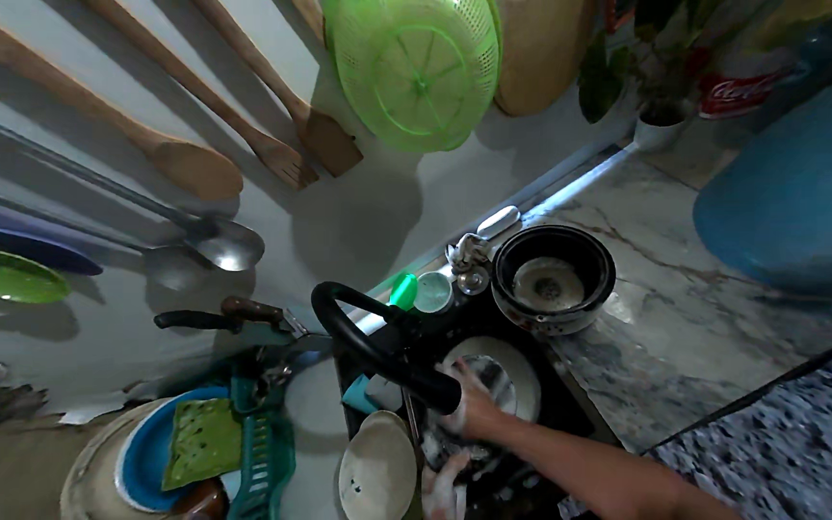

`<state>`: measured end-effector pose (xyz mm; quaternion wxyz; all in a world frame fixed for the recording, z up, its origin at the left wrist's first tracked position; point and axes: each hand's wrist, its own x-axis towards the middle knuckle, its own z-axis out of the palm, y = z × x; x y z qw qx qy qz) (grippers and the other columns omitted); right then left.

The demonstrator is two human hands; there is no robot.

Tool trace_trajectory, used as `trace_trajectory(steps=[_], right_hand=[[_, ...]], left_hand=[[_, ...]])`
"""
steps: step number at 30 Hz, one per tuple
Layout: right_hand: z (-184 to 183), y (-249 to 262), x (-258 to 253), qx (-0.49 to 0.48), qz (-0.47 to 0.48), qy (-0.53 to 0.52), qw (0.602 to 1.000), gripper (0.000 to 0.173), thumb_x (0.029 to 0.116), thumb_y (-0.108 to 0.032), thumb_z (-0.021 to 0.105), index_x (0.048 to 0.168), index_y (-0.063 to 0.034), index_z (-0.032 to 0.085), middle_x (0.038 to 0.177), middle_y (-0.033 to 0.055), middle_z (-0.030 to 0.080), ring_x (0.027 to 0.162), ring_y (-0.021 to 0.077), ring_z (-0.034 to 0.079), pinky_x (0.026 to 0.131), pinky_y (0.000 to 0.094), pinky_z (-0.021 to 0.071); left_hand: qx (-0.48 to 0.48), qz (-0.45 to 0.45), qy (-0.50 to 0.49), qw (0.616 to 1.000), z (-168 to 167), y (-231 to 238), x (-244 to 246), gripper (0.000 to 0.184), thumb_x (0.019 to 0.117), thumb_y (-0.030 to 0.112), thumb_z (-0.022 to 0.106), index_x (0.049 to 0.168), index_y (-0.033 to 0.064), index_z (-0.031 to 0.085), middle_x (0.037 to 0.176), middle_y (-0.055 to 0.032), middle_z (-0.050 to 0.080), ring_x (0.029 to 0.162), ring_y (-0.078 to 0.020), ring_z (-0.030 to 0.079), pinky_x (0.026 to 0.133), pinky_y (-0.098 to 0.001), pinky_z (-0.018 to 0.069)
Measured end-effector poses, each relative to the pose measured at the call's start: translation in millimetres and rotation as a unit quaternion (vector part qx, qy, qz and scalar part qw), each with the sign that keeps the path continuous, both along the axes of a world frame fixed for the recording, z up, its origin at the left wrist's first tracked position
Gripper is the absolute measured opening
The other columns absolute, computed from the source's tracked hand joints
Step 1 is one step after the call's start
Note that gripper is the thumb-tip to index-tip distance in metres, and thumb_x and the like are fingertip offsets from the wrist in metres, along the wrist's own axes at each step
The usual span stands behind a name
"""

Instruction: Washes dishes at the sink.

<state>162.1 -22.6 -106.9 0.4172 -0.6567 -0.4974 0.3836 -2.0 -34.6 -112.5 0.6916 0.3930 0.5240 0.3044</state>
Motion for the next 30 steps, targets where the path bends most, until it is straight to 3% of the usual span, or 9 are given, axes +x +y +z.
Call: trace_trajectory(steps=[1,3,5,10,16,19,21,27,30], right_hand=[[-6,7,13,-0.023,-0.032,0.003,0.999,0.056,0.0951,-0.031,0.067,0.141,0.0001,0.056,0.147,0.0210,0.054,0.144,0.0316,0.044,0.128,0.0502,0.0175],[-25,22,35,-0.082,-0.138,0.049,0.986,0.047,0.1017,-0.030,0.058,0.140,-0.0017,0.057,0.139,0.0214,0.059,0.131,0.0327,0.056,0.114,0.0493,0.0424],[-33,24,37,-0.098,-0.178,0.087,0.975,0.041,0.1031,-0.029,0.056,0.135,-0.0024,0.059,0.131,0.0212,0.063,0.121,0.0329,0.062,0.104,0.0501,0.0497],[-4,-19,-18,-0.028,-0.039,0.100,0.994,0.061,0.0975,-0.034,0.065,0.144,0.0035,0.051,0.141,0.0233,0.058,0.132,0.0291,0.057,0.115,0.0439,0.0431],[-50,12,31,-0.136,-0.175,0.119,0.968,0.046,0.1041,-0.028,0.052,0.142,-0.0022,0.051,0.127,0.0230,0.064,0.117,0.0352,0.064,0.099,0.0536,0.0508],[-10,-3,5,-0.078,-0.120,0.104,0.984,0.057,0.0980,-0.024,0.062,0.148,-0.0001,0.048,0.146,0.0222,0.054,0.136,0.0313,0.053,0.116,0.0460,0.0424],[14,-16,-16,-0.058,-0.040,0.086,0.994,0.062,0.0957,-0.030,0.066,0.144,0.0049,0.049,0.143,0.0251,0.056,0.135,0.0321,0.054,0.116,0.0454,0.0407],[-30,18,24,-0.105,-0.090,0.077,0.987,0.046,0.1036,-0.028,0.055,0.142,-0.0012,0.055,0.137,0.0220,0.061,0.128,0.0326,0.059,0.110,0.0506,0.0456],[-6,7,6,-0.064,-0.062,0.061,0.994,0.063,0.0955,-0.023,0.065,0.150,0.0031,0.045,0.155,0.0223,0.047,0.147,0.0311,0.042,0.123,0.0442,0.0318]], left_hand=[[-0.003,0.006,0.012,1.000,2,-4,2,0.049,0.0793,-0.011,0.062,0.126,-0.0052,0.049,0.103,-0.0128,0.069,0.091,-0.0175,0.070,0.082,-0.0376,0.0612],[-0.006,0.010,0.036,0.999,6,-11,4,0.050,0.0785,-0.010,0.065,0.126,-0.0053,0.050,0.102,-0.0132,0.069,0.089,-0.0176,0.070,0.080,-0.0371,0.0614],[-0.019,-0.003,0.062,0.998,12,-14,5,0.050,0.0799,-0.009,0.066,0.127,-0.0055,0.049,0.102,-0.0142,0.069,0.089,-0.0181,0.070,0.081,-0.0375,0.0610],[0.020,-0.034,0.098,0.994,14,1,7,0.050,0.0778,-0.009,0.064,0.126,-0.0078,0.051,0.104,-0.0154,0.067,0.091,-0.0165,0.068,0.081,-0.0344,0.0594],[0.010,-0.035,0.138,0.990,29,-6,8,0.059,0.0758,-0.010,0.071,0.131,-0.0089,0.049,0.111,-0.0192,0.066,0.096,-0.0200,0.067,0.086,-0.0365,0.0579],[0.011,-0.037,0.114,0.993,23,-1,7,0.056,0.0770,-0.010,0.068,0.130,-0.0080,0.050,0.109,-0.0176,0.067,0.095,-0.0188,0.068,0.084,-0.0361,0.0589],[0.025,-0.037,0.104,0.994,10,2,4,0.050,0.0767,-0.008,0.067,0.125,-0.0072,0.053,0.104,-0.0146,0.068,0.091,-0.0165,0.069,0.081,-0.0343,0.0598],[-0.008,-0.010,0.106,0.994,25,-10,10,0.057,0.0776,-0.009,0.069,0.131,-0.0072,0.050,0.108,-0.0176,0.067,0.093,-0.0193,0.068,0.083,-0.0363,0.0591],[-0.023,-0.014,0.103,0.994,23,-7,11,0.056,0.0797,-0.011,0.067,0.132,-0.0076,0.048,0.109,-0.0192,0.066,0.093,-0.0205,0.067,0.082,-0.0375,0.0592]])
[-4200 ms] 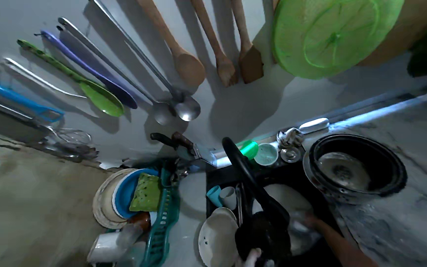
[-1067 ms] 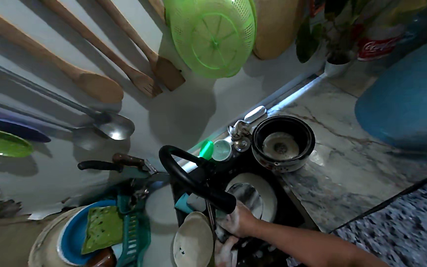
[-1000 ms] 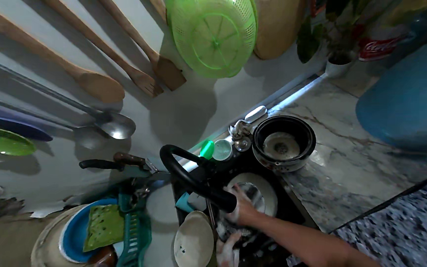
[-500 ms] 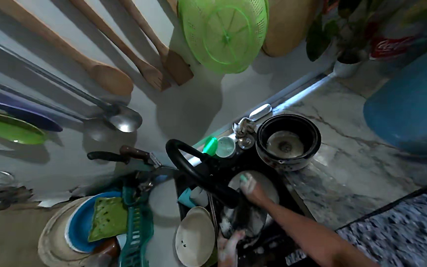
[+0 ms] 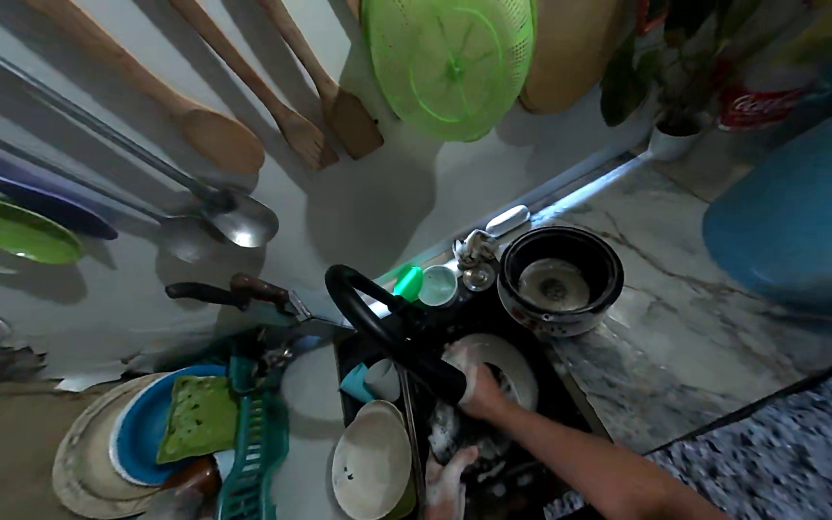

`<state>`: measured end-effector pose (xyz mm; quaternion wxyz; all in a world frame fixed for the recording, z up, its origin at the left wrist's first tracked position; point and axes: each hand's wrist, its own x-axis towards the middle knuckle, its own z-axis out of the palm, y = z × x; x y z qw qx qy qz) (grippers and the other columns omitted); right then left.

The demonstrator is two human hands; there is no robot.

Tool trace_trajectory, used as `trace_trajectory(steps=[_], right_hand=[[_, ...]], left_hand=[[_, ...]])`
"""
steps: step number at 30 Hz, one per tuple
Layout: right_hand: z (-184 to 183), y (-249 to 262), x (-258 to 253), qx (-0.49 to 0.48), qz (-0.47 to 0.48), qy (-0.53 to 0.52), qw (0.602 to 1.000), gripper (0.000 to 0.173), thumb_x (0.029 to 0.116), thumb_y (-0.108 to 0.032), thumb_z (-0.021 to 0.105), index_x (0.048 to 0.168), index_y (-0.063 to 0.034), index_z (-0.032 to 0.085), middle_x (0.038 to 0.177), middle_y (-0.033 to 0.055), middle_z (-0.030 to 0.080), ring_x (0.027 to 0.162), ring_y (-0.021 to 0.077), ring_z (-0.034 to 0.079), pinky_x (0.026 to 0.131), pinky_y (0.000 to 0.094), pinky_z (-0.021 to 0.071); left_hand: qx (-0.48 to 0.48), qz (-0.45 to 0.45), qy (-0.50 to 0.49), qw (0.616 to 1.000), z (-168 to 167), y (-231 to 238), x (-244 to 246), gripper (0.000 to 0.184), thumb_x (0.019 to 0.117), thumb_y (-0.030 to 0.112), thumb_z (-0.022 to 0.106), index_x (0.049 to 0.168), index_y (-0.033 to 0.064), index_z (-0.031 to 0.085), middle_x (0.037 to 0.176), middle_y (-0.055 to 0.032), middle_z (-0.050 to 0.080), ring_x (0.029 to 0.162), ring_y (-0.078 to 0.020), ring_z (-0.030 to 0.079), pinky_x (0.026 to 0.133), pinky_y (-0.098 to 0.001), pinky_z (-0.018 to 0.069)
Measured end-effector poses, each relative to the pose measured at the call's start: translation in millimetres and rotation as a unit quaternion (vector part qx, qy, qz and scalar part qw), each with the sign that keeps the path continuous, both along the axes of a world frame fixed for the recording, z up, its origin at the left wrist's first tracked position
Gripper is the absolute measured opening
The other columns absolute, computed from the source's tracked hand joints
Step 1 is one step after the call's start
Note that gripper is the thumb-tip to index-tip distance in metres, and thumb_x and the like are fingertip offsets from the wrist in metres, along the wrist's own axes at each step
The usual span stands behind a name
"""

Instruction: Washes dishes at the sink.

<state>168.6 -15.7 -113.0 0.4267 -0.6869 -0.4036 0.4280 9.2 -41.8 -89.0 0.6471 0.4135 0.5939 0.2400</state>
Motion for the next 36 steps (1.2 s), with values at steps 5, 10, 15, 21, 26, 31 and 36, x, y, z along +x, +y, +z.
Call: trace_trajectory(steps=[5,10,15,21,26,31,36], right_hand=[[-8,-11,-10,0.020,0.002,0.038,0.999,0.066,0.0942,-0.021,0.069,0.152,0.0005,0.044,0.150,0.0203,0.052,0.139,0.0278,0.052,0.118,0.0440,0.0401],[-50,-3,14,-0.003,-0.107,0.026,0.994,0.055,0.1045,-0.024,0.054,0.153,0.0005,0.044,0.157,0.0208,0.045,0.144,0.0307,0.046,0.121,0.0453,0.0361],[-15,-33,-15,0.029,0.045,0.020,0.998,0.065,0.0981,-0.027,0.064,0.150,0.0058,0.043,0.147,0.0237,0.054,0.139,0.0285,0.052,0.119,0.0429,0.0382],[-55,-13,13,0.033,-0.064,0.007,0.997,0.056,0.1035,-0.022,0.054,0.153,0.0003,0.042,0.158,0.0184,0.045,0.146,0.0279,0.044,0.122,0.0434,0.0357],[-6,-32,-24,0.048,0.106,0.002,0.993,0.058,0.0987,-0.028,0.062,0.146,0.0044,0.050,0.143,0.0247,0.056,0.137,0.0317,0.053,0.118,0.0461,0.0387],[-67,-2,14,0.041,-0.086,-0.002,0.995,0.053,0.1035,-0.021,0.054,0.150,0.0031,0.047,0.157,0.0202,0.045,0.148,0.0286,0.041,0.124,0.0414,0.0319],[3,-31,-23,0.036,0.073,-0.015,0.997,0.058,0.1014,-0.032,0.059,0.148,0.0019,0.048,0.150,0.0225,0.050,0.144,0.0304,0.045,0.122,0.0444,0.0337]], left_hand=[[0.025,-0.040,0.031,0.998,-6,7,-5,0.058,0.0752,-0.005,0.073,0.130,-0.0074,0.053,0.110,-0.0187,0.068,0.098,-0.0213,0.068,0.085,-0.0385,0.0583],[0.008,-0.044,0.047,0.998,2,-2,-3,0.059,0.0770,-0.006,0.074,0.131,-0.0080,0.051,0.112,-0.0200,0.066,0.099,-0.0220,0.067,0.087,-0.0392,0.0578],[0.030,-0.050,0.045,0.997,-13,9,-8,0.063,0.0753,-0.002,0.076,0.133,-0.0076,0.051,0.114,-0.0206,0.067,0.101,-0.0239,0.068,0.088,-0.0413,0.0582],[0.010,-0.016,0.019,1.000,2,0,-7,0.060,0.0764,-0.006,0.073,0.132,-0.0074,0.051,0.113,-0.0198,0.067,0.100,-0.0224,0.067,0.087,-0.0392,0.0581],[0.034,0.003,-0.005,0.999,-15,7,-15,0.048,0.0746,-0.006,0.068,0.121,-0.0070,0.056,0.099,-0.0154,0.069,0.087,-0.0187,0.069,0.077,-0.0360,0.0596],[0.006,0.040,-0.019,0.999,-6,-3,-8,0.043,0.0793,-0.005,0.067,0.121,-0.0056,0.055,0.099,-0.0150,0.068,0.087,-0.0189,0.069,0.078,-0.0364,0.0600],[0.004,0.038,-0.035,0.999,-29,14,-8,0.047,0.1104,0.037,0.041,0.143,0.0040,0.050,0.128,-0.0133,0.064,0.111,-0.0184,0.064,0.094,-0.0418,0.0549]])
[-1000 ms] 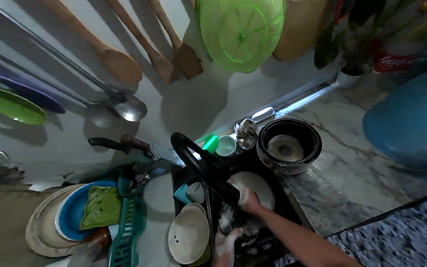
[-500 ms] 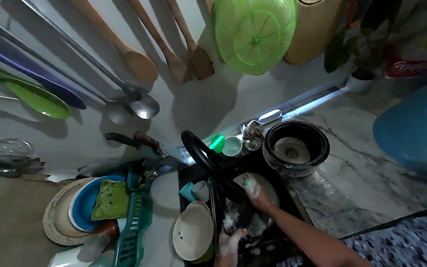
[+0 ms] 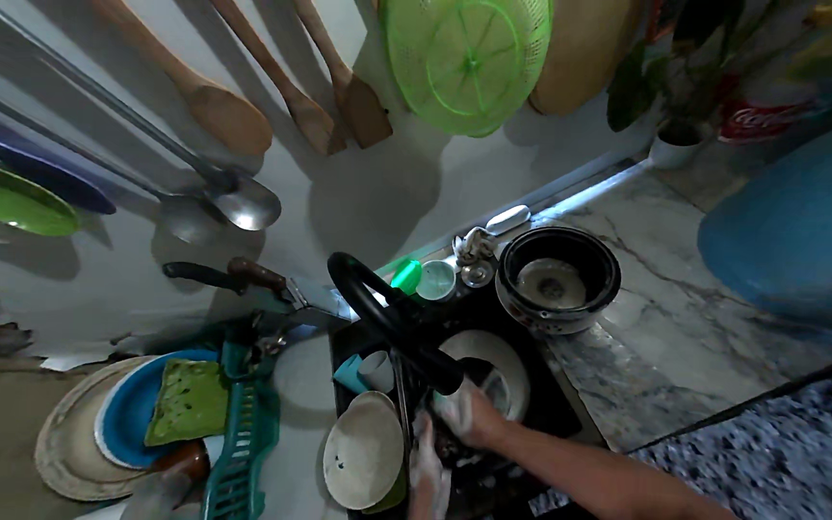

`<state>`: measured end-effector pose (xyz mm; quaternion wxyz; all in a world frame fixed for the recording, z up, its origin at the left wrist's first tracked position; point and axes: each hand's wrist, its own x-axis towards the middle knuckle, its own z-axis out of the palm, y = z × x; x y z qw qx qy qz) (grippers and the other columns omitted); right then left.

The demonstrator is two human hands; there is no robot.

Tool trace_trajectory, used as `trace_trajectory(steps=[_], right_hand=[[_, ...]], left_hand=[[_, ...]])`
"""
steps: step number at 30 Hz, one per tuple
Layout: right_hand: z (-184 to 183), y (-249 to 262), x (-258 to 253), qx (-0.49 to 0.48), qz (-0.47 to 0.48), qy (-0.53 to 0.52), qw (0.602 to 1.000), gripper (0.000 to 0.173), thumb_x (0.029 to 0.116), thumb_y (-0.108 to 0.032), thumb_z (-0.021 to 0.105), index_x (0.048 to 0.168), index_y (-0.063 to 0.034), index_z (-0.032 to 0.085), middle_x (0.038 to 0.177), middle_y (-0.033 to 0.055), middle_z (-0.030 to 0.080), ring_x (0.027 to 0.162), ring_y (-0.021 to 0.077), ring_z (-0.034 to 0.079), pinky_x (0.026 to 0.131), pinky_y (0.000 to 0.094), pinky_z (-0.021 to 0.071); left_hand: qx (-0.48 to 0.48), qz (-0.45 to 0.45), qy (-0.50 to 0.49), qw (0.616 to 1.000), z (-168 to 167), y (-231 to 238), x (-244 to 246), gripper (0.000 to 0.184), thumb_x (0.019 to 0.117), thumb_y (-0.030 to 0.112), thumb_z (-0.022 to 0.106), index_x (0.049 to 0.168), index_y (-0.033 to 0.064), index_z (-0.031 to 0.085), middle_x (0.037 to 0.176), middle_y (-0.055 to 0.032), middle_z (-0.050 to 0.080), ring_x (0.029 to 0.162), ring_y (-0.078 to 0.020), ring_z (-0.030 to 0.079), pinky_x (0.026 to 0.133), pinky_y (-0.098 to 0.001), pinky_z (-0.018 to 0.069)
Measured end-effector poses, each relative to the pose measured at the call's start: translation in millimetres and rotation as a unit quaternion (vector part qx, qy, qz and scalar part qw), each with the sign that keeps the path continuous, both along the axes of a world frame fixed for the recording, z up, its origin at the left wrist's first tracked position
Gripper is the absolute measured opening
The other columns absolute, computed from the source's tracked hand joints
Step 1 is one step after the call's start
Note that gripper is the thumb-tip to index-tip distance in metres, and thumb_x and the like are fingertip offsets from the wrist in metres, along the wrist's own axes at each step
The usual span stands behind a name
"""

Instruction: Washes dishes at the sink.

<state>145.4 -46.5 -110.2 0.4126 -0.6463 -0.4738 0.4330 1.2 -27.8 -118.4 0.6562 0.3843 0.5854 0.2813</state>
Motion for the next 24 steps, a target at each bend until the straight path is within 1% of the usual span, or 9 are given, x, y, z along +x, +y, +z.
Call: trace_trajectory(steps=[3,5,7,9,11,14,18,20,24], right_hand=[[-23,-14,-1,0.066,0.056,-0.021,0.996,0.054,0.1022,-0.027,0.058,0.148,0.0005,0.051,0.152,0.0219,0.051,0.146,0.0324,0.044,0.124,0.0465,0.0304],[-41,-9,25,0.019,-0.021,-0.034,0.999,0.055,0.1021,-0.026,0.058,0.149,0.0007,0.048,0.151,0.0225,0.050,0.142,0.0319,0.047,0.121,0.0463,0.0363],[-55,6,47,-0.047,-0.114,-0.061,0.990,0.054,0.1066,-0.028,0.050,0.152,0.0005,0.046,0.157,0.0217,0.045,0.147,0.0316,0.042,0.123,0.0442,0.0323],[-40,12,40,-0.060,-0.124,-0.073,0.988,0.055,0.1067,-0.030,0.048,0.152,0.0022,0.044,0.158,0.0231,0.042,0.150,0.0330,0.037,0.125,0.0447,0.0284],[-6,-1,11,-0.014,-0.065,-0.056,0.996,0.058,0.1024,-0.030,0.055,0.148,0.0034,0.047,0.150,0.0248,0.049,0.143,0.0339,0.045,0.121,0.0467,0.0350],[-3,-23,-15,0.093,0.053,-0.046,0.993,0.050,0.1037,-0.028,0.054,0.143,0.0029,0.055,0.149,0.0235,0.053,0.144,0.0353,0.045,0.125,0.0488,0.0277],[-41,-3,34,0.004,-0.106,-0.044,0.993,0.054,0.1037,-0.024,0.054,0.150,0.0025,0.047,0.154,0.0224,0.047,0.145,0.0317,0.045,0.122,0.0445,0.0357],[-47,12,52,-0.067,-0.157,-0.061,0.983,0.054,0.1067,-0.027,0.049,0.153,0.0013,0.043,0.160,0.0224,0.040,0.150,0.0330,0.038,0.124,0.0448,0.0296],[7,-5,2,0.004,-0.048,-0.037,0.998,0.055,0.1014,-0.028,0.058,0.147,0.0021,0.049,0.149,0.0245,0.050,0.142,0.0342,0.046,0.120,0.0472,0.0364]], left_hand=[[0.010,0.018,0.003,1.000,-7,9,-2,0.049,0.1114,0.039,0.034,0.142,0.0053,0.051,0.126,-0.0135,0.064,0.110,-0.0194,0.064,0.092,-0.0425,0.0558],[0.004,0.031,0.032,0.999,-4,6,1,0.051,0.1109,0.037,0.038,0.146,0.0022,0.046,0.140,-0.0183,0.056,0.123,-0.0244,0.058,0.102,-0.0474,0.0497],[0.010,0.026,0.049,0.998,2,1,6,0.053,0.1105,0.035,0.041,0.150,-0.0003,0.042,0.152,-0.0203,0.046,0.137,-0.0273,0.048,0.112,-0.0497,0.0416],[0.024,0.015,0.045,0.999,5,-1,10,0.053,0.1105,0.036,0.040,0.150,0.0014,0.042,0.152,-0.0188,0.046,0.137,-0.0258,0.048,0.112,-0.0488,0.0422],[0.043,-0.011,0.014,0.999,0,3,10,0.052,0.1115,0.036,0.035,0.153,0.0050,0.041,0.152,-0.0152,0.048,0.137,-0.0228,0.049,0.113,-0.0467,0.0435],[0.065,-0.006,-0.028,0.997,-12,11,8,0.045,0.1125,0.029,0.030,0.145,0.0029,0.048,0.133,-0.0126,0.061,0.118,-0.0175,0.061,0.100,-0.0391,0.0528],[0.018,0.053,0.031,0.998,-3,16,15,0.049,0.1111,0.034,0.039,0.151,0.0052,0.043,0.149,-0.0155,0.051,0.132,-0.0249,0.053,0.107,-0.0485,0.0466],[0.013,0.052,0.041,0.998,-2,14,18,0.049,0.1110,0.033,0.040,0.151,0.0047,0.043,0.152,-0.0163,0.048,0.136,-0.0262,0.050,0.110,-0.0495,0.0441],[0.044,0.009,0.001,0.999,-7,13,18,0.048,0.1119,0.032,0.034,0.151,0.0059,0.043,0.148,-0.0142,0.052,0.133,-0.0222,0.053,0.110,-0.0456,0.0452]])
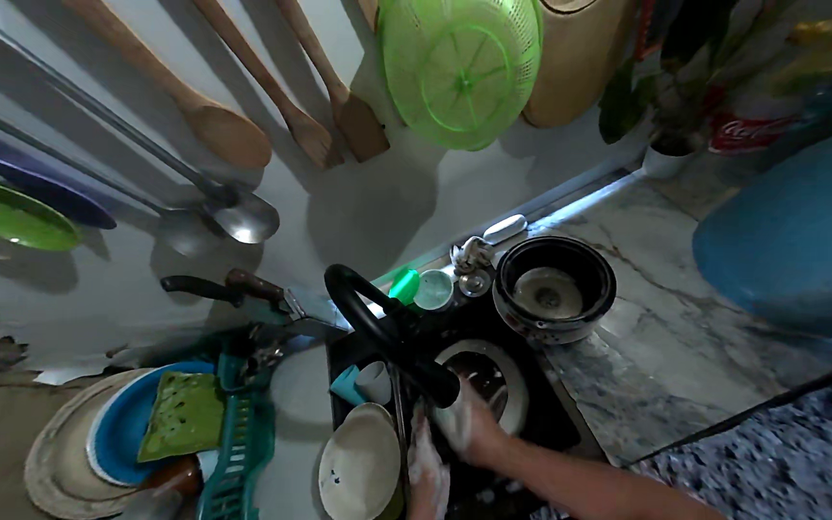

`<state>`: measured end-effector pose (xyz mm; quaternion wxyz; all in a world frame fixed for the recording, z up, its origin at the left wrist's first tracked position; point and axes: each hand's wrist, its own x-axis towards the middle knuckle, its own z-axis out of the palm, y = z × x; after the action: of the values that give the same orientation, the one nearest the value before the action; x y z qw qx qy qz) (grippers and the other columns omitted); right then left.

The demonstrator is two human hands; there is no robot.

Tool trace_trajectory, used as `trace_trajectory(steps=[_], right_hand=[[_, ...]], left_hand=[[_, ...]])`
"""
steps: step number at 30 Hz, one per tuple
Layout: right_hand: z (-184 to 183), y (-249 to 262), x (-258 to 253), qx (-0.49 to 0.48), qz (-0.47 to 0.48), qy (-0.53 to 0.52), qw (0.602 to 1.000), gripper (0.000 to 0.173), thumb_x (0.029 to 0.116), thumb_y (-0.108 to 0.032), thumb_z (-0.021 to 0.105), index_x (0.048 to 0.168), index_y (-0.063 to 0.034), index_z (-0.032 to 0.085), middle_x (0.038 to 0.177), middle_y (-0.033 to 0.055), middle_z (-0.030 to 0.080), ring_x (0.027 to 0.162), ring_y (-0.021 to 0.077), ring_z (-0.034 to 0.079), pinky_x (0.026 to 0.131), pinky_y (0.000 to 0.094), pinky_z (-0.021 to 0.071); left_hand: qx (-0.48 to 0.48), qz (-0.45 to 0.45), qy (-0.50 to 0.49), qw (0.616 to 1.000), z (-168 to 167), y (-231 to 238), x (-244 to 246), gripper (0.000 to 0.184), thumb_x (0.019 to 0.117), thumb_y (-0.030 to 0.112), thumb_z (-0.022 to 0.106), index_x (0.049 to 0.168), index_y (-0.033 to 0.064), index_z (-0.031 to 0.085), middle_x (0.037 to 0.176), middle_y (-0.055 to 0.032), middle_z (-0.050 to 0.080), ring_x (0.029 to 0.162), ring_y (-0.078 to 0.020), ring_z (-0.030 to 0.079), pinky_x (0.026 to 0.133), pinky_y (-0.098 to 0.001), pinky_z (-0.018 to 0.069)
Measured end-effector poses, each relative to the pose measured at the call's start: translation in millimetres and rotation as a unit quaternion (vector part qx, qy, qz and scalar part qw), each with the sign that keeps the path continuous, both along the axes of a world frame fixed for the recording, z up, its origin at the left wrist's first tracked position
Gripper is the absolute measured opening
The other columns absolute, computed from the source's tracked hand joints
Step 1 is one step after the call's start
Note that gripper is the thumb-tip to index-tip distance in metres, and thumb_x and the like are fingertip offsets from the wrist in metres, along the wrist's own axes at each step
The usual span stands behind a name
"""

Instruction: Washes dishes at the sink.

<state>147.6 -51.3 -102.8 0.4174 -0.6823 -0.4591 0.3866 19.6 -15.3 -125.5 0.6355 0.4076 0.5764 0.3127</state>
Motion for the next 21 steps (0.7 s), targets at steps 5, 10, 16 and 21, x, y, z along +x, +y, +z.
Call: trace_trajectory(steps=[5,10,16,21], right_hand=[[-36,-10,16,0.038,-0.018,0.006,0.999,0.055,0.1034,-0.024,0.054,0.150,0.0025,0.046,0.152,0.0224,0.050,0.143,0.0306,0.047,0.121,0.0446,0.0371],[-32,32,52,-0.054,-0.124,-0.018,0.991,0.054,0.1059,-0.025,0.049,0.153,0.0001,0.044,0.161,0.0214,0.038,0.151,0.0337,0.036,0.124,0.0458,0.0298],[-16,-17,-7,0.080,0.110,-0.039,0.990,0.048,0.1012,-0.031,0.059,0.141,-0.0047,0.060,0.147,0.0200,0.057,0.143,0.0336,0.046,0.124,0.0533,0.0289],[-58,4,65,-0.066,-0.130,0.024,0.989,0.052,0.0941,-0.025,0.064,0.143,-0.0084,0.057,0.143,0.0180,0.057,0.131,0.0305,0.056,0.110,0.0494,0.0461]], left_hand=[[-0.018,0.002,0.015,1.000,4,-1,-10,0.048,0.1122,0.032,0.035,0.151,0.0046,0.042,0.147,-0.0163,0.051,0.129,-0.0229,0.054,0.106,-0.0458,0.0472],[-0.018,-0.036,0.028,0.999,8,-4,-3,0.051,0.1114,0.035,0.037,0.152,0.0043,0.042,0.151,-0.0156,0.049,0.136,-0.0229,0.051,0.111,-0.0460,0.0447],[-0.008,-0.016,-0.041,0.999,0,-4,-13,0.047,0.1130,0.032,0.027,0.146,0.0040,0.047,0.133,-0.0124,0.061,0.116,-0.0170,0.062,0.099,-0.0390,0.0533],[-0.053,0.019,-0.069,0.996,14,-5,-16,0.049,0.1125,0.036,0.031,0.152,0.0087,0.040,0.144,-0.0114,0.054,0.126,-0.0179,0.057,0.104,-0.0407,0.0504]])
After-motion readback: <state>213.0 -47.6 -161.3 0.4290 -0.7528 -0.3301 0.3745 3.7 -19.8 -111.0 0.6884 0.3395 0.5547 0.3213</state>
